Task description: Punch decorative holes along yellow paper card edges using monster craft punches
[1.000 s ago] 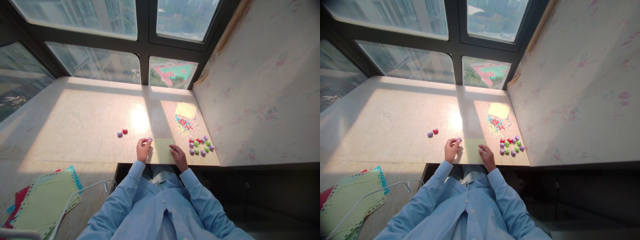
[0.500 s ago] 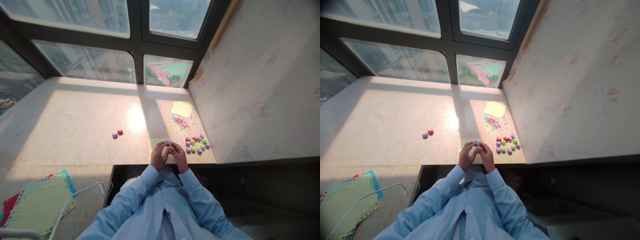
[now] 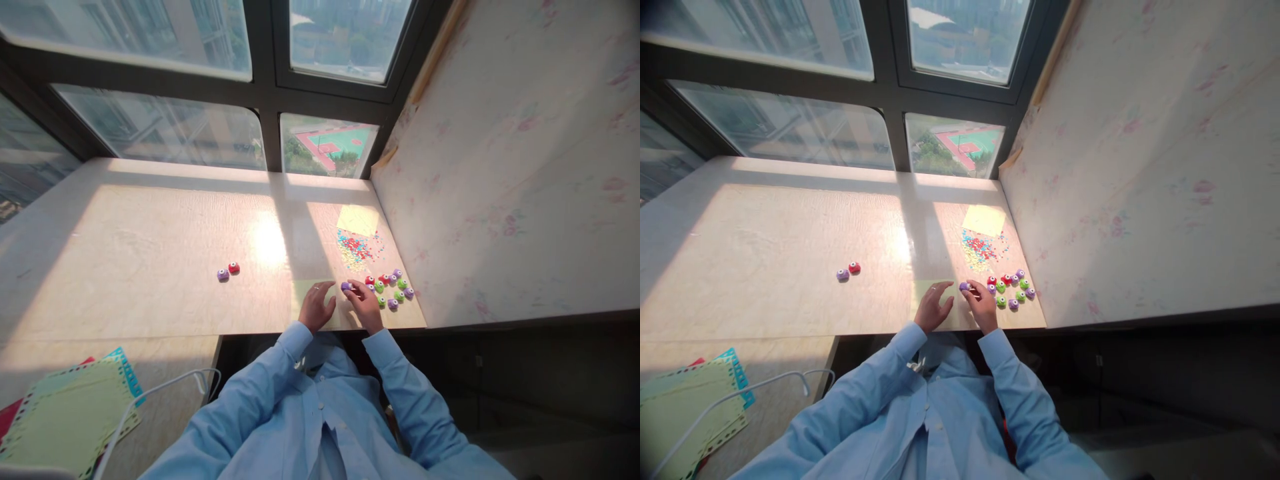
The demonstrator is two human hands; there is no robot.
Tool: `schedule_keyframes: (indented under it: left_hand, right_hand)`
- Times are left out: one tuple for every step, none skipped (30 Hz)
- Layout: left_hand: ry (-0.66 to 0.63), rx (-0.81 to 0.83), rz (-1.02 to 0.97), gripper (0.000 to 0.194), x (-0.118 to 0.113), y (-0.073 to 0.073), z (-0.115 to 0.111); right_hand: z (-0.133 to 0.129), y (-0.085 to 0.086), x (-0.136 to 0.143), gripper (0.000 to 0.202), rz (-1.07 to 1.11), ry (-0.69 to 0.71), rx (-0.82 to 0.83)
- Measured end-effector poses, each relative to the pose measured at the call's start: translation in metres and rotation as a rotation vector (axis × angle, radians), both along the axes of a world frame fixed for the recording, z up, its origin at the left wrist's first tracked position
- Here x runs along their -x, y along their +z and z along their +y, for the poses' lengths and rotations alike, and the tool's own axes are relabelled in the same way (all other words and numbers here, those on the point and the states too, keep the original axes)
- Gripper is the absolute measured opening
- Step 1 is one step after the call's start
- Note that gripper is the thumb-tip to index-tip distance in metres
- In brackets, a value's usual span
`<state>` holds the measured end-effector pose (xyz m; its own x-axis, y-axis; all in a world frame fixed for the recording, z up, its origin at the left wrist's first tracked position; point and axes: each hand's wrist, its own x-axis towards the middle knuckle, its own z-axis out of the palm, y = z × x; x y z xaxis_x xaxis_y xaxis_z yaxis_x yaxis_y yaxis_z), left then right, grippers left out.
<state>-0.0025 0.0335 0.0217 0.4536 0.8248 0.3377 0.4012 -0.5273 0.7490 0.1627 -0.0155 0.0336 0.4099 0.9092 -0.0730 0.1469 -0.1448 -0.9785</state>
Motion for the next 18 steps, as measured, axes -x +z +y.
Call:
schedule_keyframes:
  left_hand:
    - [0.013,-0.010,0.062,0.035,0.000,-0.002,0.008]
    - [0.027,-0.012,0.126,0.036,0.000,-0.004,0.015]
    - [0.035,-0.014,0.189,0.039,0.000,-0.005,0.022]
    - [0.041,-0.013,0.249,0.043,0.000,-0.006,0.028]
    - [0.043,-0.009,0.306,0.047,0.000,-0.007,0.032]
    - [0.040,-0.004,0.359,0.050,-0.001,-0.007,0.036]
    - [0.033,0.000,0.405,0.051,-0.001,-0.007,0.038]
    - [0.025,0.003,0.443,0.050,-0.001,-0.008,0.040]
    - [0.017,0.005,0.469,0.048,-0.001,-0.009,0.041]
    - [0.010,0.001,0.483,0.046,0.000,-0.010,0.042]
    - [0.002,-0.005,0.484,0.044,0.001,-0.012,0.042]
    - [-0.004,-0.013,0.476,0.043,0.002,-0.014,0.043]
    - [-0.009,-0.020,0.460,0.043,0.003,-0.016,0.043]
    - [-0.012,-0.027,0.441,0.044,0.004,-0.019,0.044]
    - [-0.013,-0.034,0.423,0.046,0.005,-0.021,0.044]
    - [-0.012,-0.038,0.408,0.047,0.005,-0.023,0.044]
    - [-0.009,-0.040,0.395,0.049,0.006,-0.025,0.045]
    - [-0.008,-0.042,0.385,0.051,0.006,-0.026,0.045]
  right_hand:
    - [0.003,0.000,-0.006,0.048,-0.063,0.032,-0.003]
    - [0.006,-0.001,-0.012,0.044,-0.134,0.068,-0.007]
    - [0.009,-0.001,-0.018,0.040,-0.210,0.108,-0.014]
    - [0.013,-0.002,-0.023,0.037,-0.289,0.151,-0.022]
    - [0.017,-0.003,-0.028,0.034,-0.363,0.195,-0.028]
    - [0.020,-0.004,-0.032,0.032,-0.429,0.241,-0.032]
    - [0.024,-0.006,-0.035,0.031,-0.485,0.286,-0.032]
    - [0.028,-0.007,-0.037,0.031,-0.536,0.329,-0.029]
    - [0.032,-0.009,-0.039,0.030,-0.583,0.366,-0.025]
    - [0.035,-0.010,-0.040,0.029,-0.625,0.398,-0.023]
    - [0.039,-0.011,-0.040,0.029,-0.662,0.425,-0.022]
    - [0.042,-0.013,-0.041,0.028,-0.692,0.446,-0.024]
    - [0.045,-0.014,-0.041,0.027,-0.713,0.462,-0.028]
    - [0.048,-0.015,-0.041,0.027,-0.727,0.473,-0.034]
    - [0.050,-0.016,-0.042,0.027,-0.734,0.481,-0.042]
    - [0.053,-0.017,-0.043,0.027,-0.738,0.489,-0.053]
    - [0.054,-0.018,-0.044,0.026,-0.737,0.497,-0.065]
    - [0.056,-0.019,-0.045,0.026,-0.732,0.507,-0.079]
